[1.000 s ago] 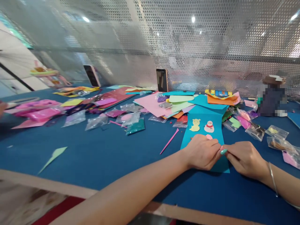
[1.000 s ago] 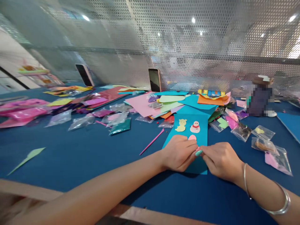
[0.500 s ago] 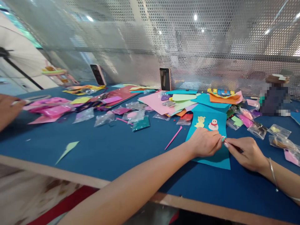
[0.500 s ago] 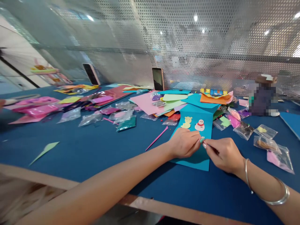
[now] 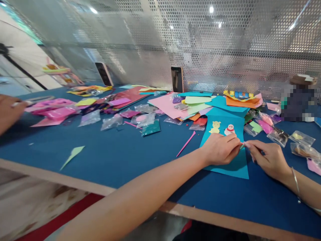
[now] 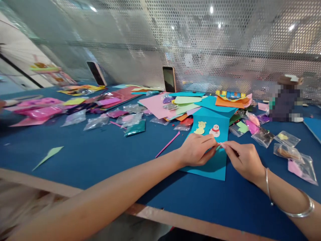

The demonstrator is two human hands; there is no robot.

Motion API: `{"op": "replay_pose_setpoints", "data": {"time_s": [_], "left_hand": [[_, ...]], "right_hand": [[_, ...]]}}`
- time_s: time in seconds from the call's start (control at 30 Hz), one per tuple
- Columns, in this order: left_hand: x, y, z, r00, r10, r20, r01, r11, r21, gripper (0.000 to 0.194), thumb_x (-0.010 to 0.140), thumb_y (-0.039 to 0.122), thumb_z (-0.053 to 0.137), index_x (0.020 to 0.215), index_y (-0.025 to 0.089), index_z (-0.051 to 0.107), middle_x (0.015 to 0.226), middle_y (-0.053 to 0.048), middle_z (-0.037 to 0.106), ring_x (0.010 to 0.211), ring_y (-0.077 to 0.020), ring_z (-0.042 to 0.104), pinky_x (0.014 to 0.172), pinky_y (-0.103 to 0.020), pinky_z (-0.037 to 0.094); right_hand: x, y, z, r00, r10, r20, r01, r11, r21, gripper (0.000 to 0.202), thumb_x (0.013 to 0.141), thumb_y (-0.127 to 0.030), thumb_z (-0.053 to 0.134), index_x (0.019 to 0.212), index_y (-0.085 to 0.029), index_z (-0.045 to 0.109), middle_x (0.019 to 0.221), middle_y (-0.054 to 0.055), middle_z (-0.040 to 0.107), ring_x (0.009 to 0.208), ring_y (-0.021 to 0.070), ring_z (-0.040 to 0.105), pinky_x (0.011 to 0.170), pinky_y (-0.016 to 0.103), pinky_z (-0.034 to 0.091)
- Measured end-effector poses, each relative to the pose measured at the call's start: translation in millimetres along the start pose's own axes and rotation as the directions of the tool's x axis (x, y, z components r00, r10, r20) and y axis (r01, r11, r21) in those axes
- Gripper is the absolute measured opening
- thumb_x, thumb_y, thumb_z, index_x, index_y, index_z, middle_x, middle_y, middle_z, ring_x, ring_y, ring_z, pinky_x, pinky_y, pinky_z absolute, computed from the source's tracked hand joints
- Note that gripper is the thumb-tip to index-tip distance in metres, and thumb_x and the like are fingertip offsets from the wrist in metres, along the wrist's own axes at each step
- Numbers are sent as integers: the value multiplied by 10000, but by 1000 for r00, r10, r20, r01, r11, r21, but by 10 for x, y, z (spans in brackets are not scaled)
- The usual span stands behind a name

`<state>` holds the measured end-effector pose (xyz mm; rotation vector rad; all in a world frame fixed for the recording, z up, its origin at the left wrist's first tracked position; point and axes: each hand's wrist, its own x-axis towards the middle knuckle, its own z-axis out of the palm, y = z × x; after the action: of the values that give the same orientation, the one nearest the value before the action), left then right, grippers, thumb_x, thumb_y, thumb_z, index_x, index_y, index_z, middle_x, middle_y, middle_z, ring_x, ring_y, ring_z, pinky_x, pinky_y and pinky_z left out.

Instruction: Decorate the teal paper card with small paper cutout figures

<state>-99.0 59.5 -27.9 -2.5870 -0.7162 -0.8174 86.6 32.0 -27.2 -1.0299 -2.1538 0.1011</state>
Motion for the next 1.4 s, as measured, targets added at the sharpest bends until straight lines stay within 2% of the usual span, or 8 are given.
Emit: {"op": "replay_pose_setpoints", "data": {"time_s": [0.17, 0.33, 0.47, 0.67, 0.87, 1.0, 1.23, 1.4], "left_hand": [[-1, 33, 20, 996, 81, -26, -79, 995, 62, 356, 905, 287, 254, 721, 158, 530, 605, 15, 523, 436, -77, 437, 385, -234, 229], [-12, 13, 47, 972, 130, -194, -118, 991, 70, 357, 882, 326, 343, 622, 165, 526, 560, 30, 547, 424, -75, 447, 398, -243, 217], [-4, 10, 48, 965, 98, -243, -82, 994, 74, 356, 851, 357, 402, 570, 169, 514, 527, 32, 554, 423, -86, 473, 397, -243, 215], [-1, 72, 38, 955, 211, -208, -190, 975, 117, 349, 862, 273, 366, 564, 161, 511, 497, 17, 530, 362, -111, 431, 368, -266, 192], [-4, 156, 80, 984, 140, -110, -131, 988, 85, 379, 871, 226, 281, 561, 157, 489, 486, 1, 511, 353, -134, 451, 347, -265, 153], [-2, 118, 71, 992, 125, -17, -125, 992, 29, 427, 889, 260, 228, 577, 157, 501, 506, -2, 527, 380, -133, 476, 357, -260, 160], [-21, 4, -59, 990, 59, 126, -51, 996, -69, 456, 871, 412, 216, 672, 165, 544, 626, -17, 574, 459, -132, 502, 402, -252, 274], [-10, 35, -47, 991, 110, 78, -104, 992, -73, 436, 871, 424, 228, 724, 160, 542, 655, -18, 568, 463, -127, 486, 398, -252, 290]], "right_hand": [[9, 2, 1, 994, 13, 110, -16, 1000, 27, 286, 902, -298, 340, 832, -163, 582, 517, -11, 547, 436, 96, 504, 449, 190, 363], [9, -67, -29, 966, -75, 248, 62, 996, 60, 272, 891, -298, 359, 791, -153, 566, 487, -23, 486, 424, 85, 448, 449, 200, 317], [-17, -101, -23, 963, -153, 223, 144, 988, 54, 163, 818, -280, 482, 813, -146, 575, 433, -59, 404, 382, 70, 368, 430, 205, 269], [-31, -86, 9, 965, -154, 211, 149, 988, 39, 206, 720, -357, 602, 729, -155, 562, 442, -63, 420, 393, 67, 376, 430, 197, 276], [-21, 9, 41, 969, -165, 182, 167, 986, 6, 181, 743, -179, 502, 564, -152, 507, 430, -45, 441, 388, 64, 382, 433, 200, 259], [-19, 34, 54, 967, -189, 173, 181, 982, 60, 169, 769, -179, 490, 630, -149, 582, 489, -16, 531, 430, 75, 457, 455, 194, 286], [18, -53, 23, 962, -8, 271, -54, 974, 221, 305, 802, -213, 425, 515, -129, 484, 425, -34, 377, 389, 47, 303, 394, 185, 221], [46, -115, -5, 836, 189, 516, -447, 779, 440, 428, 826, -435, 415, 513, -144, 415, 384, -50, 327, 329, 37, 279, 333, 179, 190]]}}
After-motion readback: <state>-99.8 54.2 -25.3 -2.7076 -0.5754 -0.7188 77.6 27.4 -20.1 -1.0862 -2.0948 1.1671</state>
